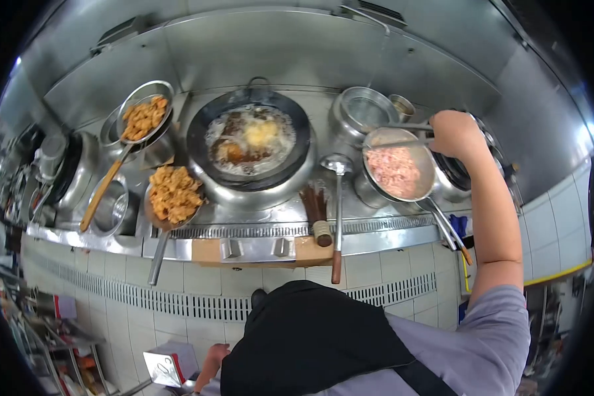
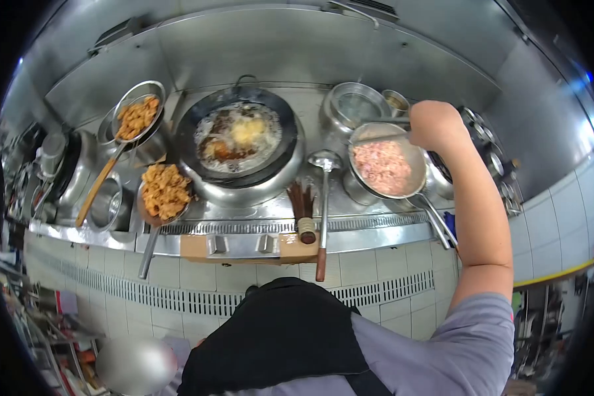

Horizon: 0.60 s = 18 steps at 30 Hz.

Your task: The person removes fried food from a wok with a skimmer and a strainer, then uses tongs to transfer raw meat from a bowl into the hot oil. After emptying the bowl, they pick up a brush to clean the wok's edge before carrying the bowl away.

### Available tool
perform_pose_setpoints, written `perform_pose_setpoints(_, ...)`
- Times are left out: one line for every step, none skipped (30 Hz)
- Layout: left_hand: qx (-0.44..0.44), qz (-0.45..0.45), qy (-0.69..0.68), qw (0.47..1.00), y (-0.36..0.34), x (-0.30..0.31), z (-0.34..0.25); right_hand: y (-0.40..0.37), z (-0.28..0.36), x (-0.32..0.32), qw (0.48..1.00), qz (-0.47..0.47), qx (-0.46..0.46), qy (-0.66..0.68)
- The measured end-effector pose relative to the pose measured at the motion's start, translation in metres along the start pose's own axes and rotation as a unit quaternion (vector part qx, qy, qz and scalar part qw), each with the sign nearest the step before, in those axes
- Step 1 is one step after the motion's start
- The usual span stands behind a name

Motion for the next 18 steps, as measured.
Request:
perform_pose_setpoints(-0.002,0.007,0.013,1.000,0.003,0.004,-0.005,-0.005,-0.014,-0.013,0.999,0.020,0.001,-0.033)
perform_pose_setpoints(-0.007,0.012,0.029,0.999,0.008,0.009,-0.010,-0.006,-0.023,-0.034,0.998,0.043,-0.004,-0.050)
perform_pose_setpoints(-0.017,0.018,0.047,0.999,0.015,0.018,-0.016,-0.011,-0.023,-0.049,0.996,0.065,0.011,-0.061)
perform_pose_setpoints(-0.029,0.024,0.070,0.997,0.026,0.027,-0.017,-0.017,-0.021,-0.065,0.993,0.089,0.027,-0.072)
perform_pose_setpoints(-0.042,0.033,0.100,0.994,0.039,0.036,-0.016,-0.017,-0.019,-0.093,0.989,0.114,0.033,-0.089)
perform_pose_setpoints(-0.056,0.042,0.124,0.990,0.054,0.046,-0.014,-0.016,-0.018,-0.119,0.984,0.137,0.039,-0.107)
perform_pose_setpoints(-0.060,0.043,0.128,0.989,0.075,0.055,0.000,-0.017,-0.019,-0.129,0.983,0.147,0.041,-0.102)
perform_pose_setpoints(-0.100,0.015,0.043,0.994,0.106,0.065,0.019,-0.017,-0.024,-0.134,0.983,0.147,0.036,-0.103)
perform_pose_setpoints(-0.137,-0.012,-0.044,0.990,0.123,0.068,0.025,-0.017,-0.029,-0.138,0.986,0.135,0.023,-0.095)
perform_pose_setpoints(0.055,-0.050,-0.157,0.985,0.089,0.075,-0.045,-0.018,-0.033,-0.140,0.989,0.123,0.011,-0.086)
perform_pose_setpoints(0.078,-0.087,-0.194,0.974,0.080,0.080,-0.080,-0.022,-0.038,-0.136,0.992,0.090,0.018,-0.088)
perform_pose_setpoints(0.100,-0.122,-0.231,0.960,0.076,0.082,-0.098,-0.027,-0.042,-0.125,0.992,0.091,0.017,-0.089)
perform_pose_setpoints(0.100,-0.120,-0.231,0.960,0.073,0.082,-0.110,-0.032,-0.047,-0.109,0.994,0.079,0.009,-0.081)
perform_pose_setpoints(0.092,-0.119,-0.233,0.961,0.070,0.082,-0.119,-0.033,-0.050,-0.096,0.995,0.066,0.001,-0.072)
perform_pose_setpoints(0.085,-0.118,-0.234,0.961,0.068,0.080,-0.122,-0.030,-0.060,-0.092,0.997,0.041,0.001,-0.069)
perform_pose_setpoints(0.087,-0.119,-0.237,0.960,0.069,0.075,-0.117,-0.029,-0.063,-0.077,0.998,0.027,-0.029,-0.048)
perform_pose_setpoints(0.098,-0.100,-0.228,0.963,0.073,0.067,-0.106,-0.031,-0.061,-0.059,0.998,0.028,-0.024,-0.041)
perform_pose_setpoints(0.110,-0.084,-0.222,0.965,0.073,0.063,-0.099,-0.031,-0.055,-0.038,0.999,0.026,-0.018,-0.033)
Point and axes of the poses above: each hand's wrist, its own y-axis towards the middle knuckle, its own x-axis out of the back of the hand, z = x × y, the point moved 1 cm from there along y, towards the middle knuckle, and after that the axes turned 2 degrees about -z, right-handed, at the moved point
